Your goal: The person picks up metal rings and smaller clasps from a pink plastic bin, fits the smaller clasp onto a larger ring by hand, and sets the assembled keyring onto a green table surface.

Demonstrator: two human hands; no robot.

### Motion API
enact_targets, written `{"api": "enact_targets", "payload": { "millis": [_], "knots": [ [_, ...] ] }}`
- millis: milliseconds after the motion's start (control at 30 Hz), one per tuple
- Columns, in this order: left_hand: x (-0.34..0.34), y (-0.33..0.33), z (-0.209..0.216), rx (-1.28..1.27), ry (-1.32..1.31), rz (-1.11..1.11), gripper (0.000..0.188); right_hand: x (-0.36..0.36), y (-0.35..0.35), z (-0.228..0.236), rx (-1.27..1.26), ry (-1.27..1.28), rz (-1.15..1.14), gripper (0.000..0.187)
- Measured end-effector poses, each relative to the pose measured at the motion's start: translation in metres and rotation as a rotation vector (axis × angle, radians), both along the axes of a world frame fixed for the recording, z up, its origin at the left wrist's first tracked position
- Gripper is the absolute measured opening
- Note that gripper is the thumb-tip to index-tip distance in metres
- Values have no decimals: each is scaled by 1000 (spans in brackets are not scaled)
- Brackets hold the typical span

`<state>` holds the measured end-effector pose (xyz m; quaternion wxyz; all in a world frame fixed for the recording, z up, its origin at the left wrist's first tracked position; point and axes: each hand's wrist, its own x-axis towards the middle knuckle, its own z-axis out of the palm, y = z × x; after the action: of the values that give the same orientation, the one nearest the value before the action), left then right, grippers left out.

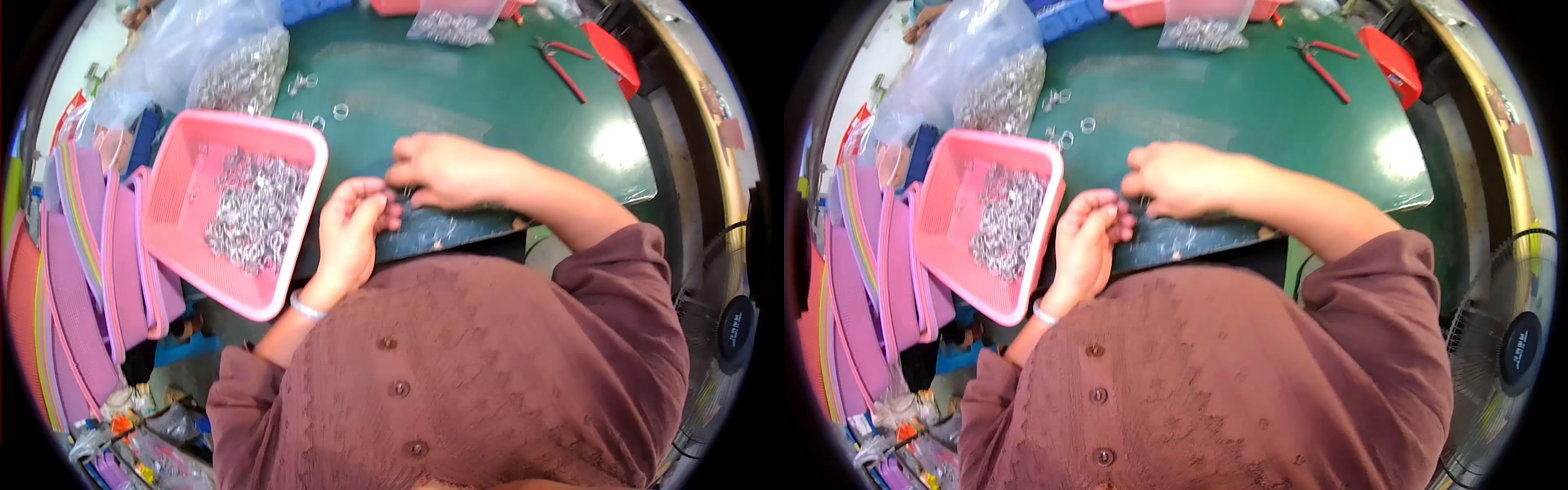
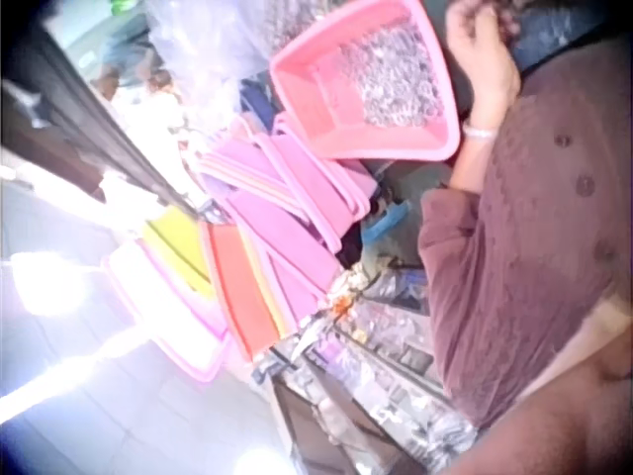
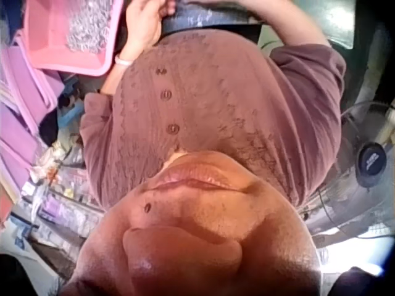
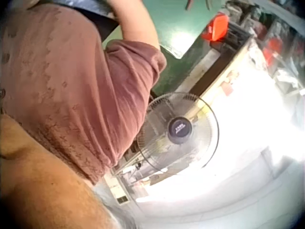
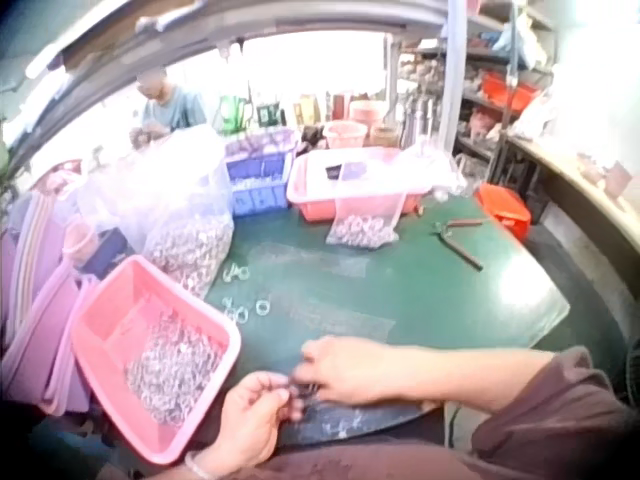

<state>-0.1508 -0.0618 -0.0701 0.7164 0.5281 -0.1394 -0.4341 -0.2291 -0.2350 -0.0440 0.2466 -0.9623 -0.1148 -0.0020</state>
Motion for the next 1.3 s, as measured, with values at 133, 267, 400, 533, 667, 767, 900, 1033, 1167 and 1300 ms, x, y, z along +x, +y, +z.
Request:
{"api": "enact_targets", "payload": {
  "millis": [133, 267, 400, 533, 667, 767, 900, 1033, 1167, 1300],
  "knots": [
    [-3, 6, 10, 1, -147, -43, 12, 3, -2, -7, -13, -60, -2, 12],
    [-6, 12, 22, -13, -275, -117, 9, 3, -24, -2, 61, -26, -85, 10],
    [-6, 23, 34, -48, -338, -141, 10, 8, -83, 40, 22, -271, -246, 13],
    [-3, 30, 46, -76, -368, -138, 9, 9, -140, 104, 491, -424, -689, 11],
    [-1, 40, 66, -103, -468, -113, 10, 30, -196, 130, 614, -437, -793, 12],
    [6, 47, 73, -109, -563, -104, 10, 37, -204, 130, 485, -407, -907, 14],
    [14, 63, 86, -65, -753, -27, 12, 27, -193, 130, 373, -184, -725, 12],
    [21, 77, 91, -43, -846, 85, 13, -10, -199, 105, 146, 30, -740, 13],
    [33, 89, 89, 5, -1023, 98, 13, -44, -241, 77, 357, -15, -1063, 11],
    [41, 98, 84, 114, -1044, 165, 13, -44, -291, 34, -116, -7, -990, 15]
  ]
}}
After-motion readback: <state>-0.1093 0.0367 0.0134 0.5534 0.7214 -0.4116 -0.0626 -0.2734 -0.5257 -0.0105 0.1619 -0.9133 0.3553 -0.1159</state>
